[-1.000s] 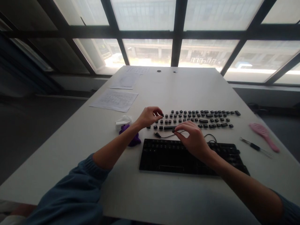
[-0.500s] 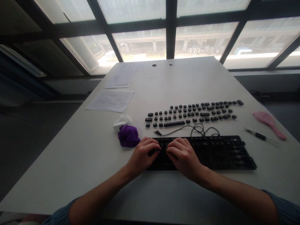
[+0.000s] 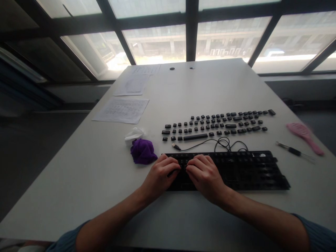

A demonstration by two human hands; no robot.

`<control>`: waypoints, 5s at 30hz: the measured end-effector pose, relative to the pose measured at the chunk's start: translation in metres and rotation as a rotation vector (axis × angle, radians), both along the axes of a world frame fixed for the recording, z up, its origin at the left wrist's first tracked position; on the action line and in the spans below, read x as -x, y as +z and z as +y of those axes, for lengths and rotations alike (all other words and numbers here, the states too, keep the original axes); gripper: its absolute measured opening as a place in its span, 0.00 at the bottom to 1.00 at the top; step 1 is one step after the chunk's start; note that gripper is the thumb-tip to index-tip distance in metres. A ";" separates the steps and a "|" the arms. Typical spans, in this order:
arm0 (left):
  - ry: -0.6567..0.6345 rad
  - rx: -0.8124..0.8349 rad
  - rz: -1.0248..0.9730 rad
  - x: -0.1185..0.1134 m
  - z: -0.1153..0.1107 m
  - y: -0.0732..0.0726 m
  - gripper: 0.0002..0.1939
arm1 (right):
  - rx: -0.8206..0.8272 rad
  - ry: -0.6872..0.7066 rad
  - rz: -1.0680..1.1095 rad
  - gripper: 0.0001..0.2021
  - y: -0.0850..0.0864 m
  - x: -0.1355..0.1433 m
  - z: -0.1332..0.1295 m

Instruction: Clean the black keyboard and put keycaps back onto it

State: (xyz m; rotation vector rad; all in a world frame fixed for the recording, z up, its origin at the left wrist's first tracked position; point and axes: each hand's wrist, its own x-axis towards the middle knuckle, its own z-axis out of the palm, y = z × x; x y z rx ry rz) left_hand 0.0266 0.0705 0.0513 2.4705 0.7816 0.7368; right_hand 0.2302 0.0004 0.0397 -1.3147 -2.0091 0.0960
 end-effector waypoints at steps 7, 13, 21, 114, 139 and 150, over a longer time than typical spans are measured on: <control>-0.015 -0.099 0.033 0.002 -0.002 -0.004 0.05 | -0.011 0.031 -0.063 0.05 -0.006 0.000 -0.001; 0.010 -0.162 0.038 0.003 -0.003 -0.004 0.04 | -0.036 0.042 -0.106 0.06 -0.008 -0.001 0.000; 0.015 -0.122 0.017 0.004 0.000 -0.007 0.04 | -0.027 0.046 -0.123 0.07 -0.006 -0.001 0.001; 0.056 -0.055 -0.038 0.002 0.005 -0.015 0.04 | -0.043 0.032 -0.219 0.09 -0.005 0.001 0.005; 0.060 -0.093 0.096 0.001 0.008 -0.006 0.07 | -0.043 0.013 -0.197 0.05 -0.007 0.001 0.007; 0.094 -0.083 0.039 0.001 0.003 -0.006 0.05 | -0.029 -0.004 -0.160 0.05 -0.008 0.000 0.006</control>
